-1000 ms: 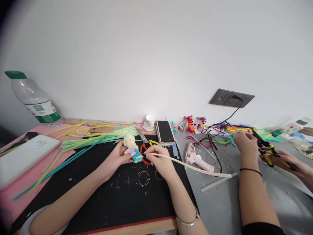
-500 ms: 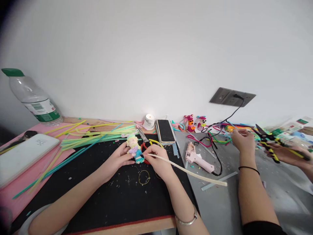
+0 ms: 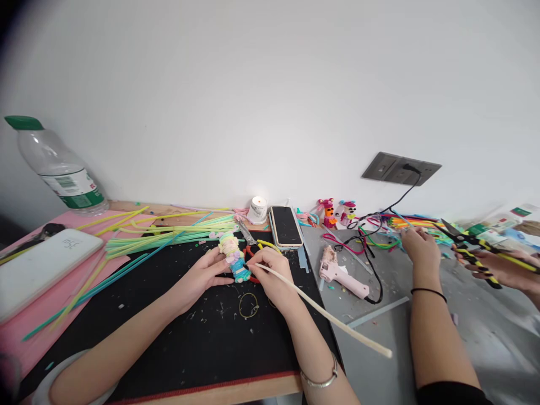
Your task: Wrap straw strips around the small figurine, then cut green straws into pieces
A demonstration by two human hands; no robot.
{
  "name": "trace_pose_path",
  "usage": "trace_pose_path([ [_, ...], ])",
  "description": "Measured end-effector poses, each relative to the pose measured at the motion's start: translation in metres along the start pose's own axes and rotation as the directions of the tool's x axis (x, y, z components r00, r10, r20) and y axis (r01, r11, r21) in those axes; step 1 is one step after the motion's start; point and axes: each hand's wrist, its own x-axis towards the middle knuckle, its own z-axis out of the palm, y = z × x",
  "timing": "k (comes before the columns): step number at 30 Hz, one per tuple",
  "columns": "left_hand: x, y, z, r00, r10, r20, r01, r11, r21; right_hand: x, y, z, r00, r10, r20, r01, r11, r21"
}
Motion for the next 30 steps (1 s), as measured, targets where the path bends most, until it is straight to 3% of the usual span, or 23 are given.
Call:
trace_pose_path([
  [12,0.0002,-0.0019,-0.0001,1.000,0.001,0.006,-0.001,1.000,0.005,0.0001,0.0004,0.0014,1.000,-0.007,-0.020,0.007,1.000,0.003],
  [30,-0.0021,0.0007,0.0018,0.998,-0.015,0.058,0.013,0.999,0.034,-0.0015,0.0045,0.0031,0.993,0.111,-0.035,-0.111,0.994,0.004],
])
